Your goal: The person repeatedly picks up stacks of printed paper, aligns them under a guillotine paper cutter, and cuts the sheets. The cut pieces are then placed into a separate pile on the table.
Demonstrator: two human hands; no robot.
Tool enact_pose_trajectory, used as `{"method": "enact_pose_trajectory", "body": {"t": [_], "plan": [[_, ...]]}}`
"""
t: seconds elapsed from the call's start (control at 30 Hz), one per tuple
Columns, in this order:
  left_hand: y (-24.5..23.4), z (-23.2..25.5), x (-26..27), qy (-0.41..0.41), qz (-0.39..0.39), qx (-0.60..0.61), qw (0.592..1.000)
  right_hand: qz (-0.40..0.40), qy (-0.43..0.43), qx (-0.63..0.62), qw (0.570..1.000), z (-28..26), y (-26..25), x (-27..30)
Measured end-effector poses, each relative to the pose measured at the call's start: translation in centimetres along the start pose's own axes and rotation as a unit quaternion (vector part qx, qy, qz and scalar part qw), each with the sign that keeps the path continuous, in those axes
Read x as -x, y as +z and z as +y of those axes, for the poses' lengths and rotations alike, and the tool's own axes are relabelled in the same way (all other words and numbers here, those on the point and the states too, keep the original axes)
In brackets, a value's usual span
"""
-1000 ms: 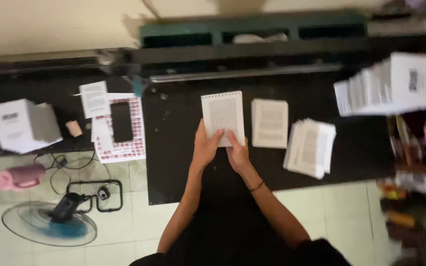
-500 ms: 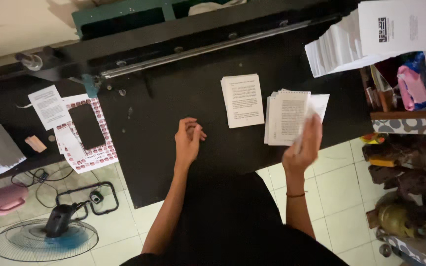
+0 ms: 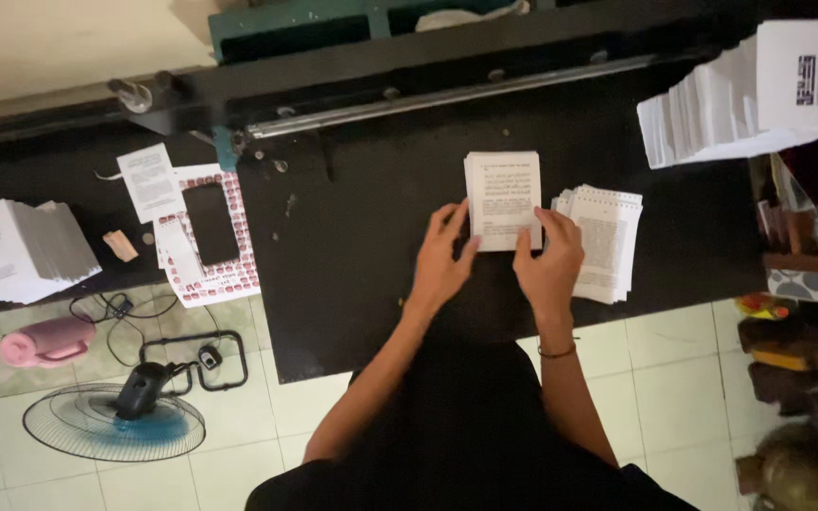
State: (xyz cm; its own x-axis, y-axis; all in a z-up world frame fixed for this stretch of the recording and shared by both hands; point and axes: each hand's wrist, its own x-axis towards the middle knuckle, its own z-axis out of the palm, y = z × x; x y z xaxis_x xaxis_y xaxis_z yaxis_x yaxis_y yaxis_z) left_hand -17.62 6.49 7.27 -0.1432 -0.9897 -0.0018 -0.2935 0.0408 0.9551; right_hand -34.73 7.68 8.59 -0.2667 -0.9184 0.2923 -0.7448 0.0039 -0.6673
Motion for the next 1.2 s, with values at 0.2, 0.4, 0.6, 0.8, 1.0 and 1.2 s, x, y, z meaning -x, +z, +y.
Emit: {"method": "enact_pose_trajectory", "body": {"t": [0.2,0.4,0.6,0.8,1.0,1.2], "plan": [[2.2,-3.3,-0.5,0.098,0.03,-0.149,0.984,-0.049,0.068,0.073,0.994,1.6,1.7,-2.2],[2.2,-3.1,-0.7,0.096,0.033,-0.142,0.985,-0.072,0.101,0.052,0.991,3.6,2.0,-2.5],[2.6,-4.4,-0.7,0.099,0.04,-0.157,0.982,-0.008,0.066,0.027,0.997,2.9,2.0,-2.2],[2.7,-4.1,-1.1,0.094,0.046,-0.162,0.981,0.022,0.052,-0.01,0.998,4.9,2.7,-2.5],[2.9,-4.7,-0.8,0.075,0.046,-0.144,0.986,-0.08,0.111,-0.078,0.987,2.0,2.6,-2.4],[2.1,-3.5,-1.0,0.011,0.05,0.058,0.997,-0.065,0.139,-0.196,0.969,-0.3,0.2,-2.4]]}}
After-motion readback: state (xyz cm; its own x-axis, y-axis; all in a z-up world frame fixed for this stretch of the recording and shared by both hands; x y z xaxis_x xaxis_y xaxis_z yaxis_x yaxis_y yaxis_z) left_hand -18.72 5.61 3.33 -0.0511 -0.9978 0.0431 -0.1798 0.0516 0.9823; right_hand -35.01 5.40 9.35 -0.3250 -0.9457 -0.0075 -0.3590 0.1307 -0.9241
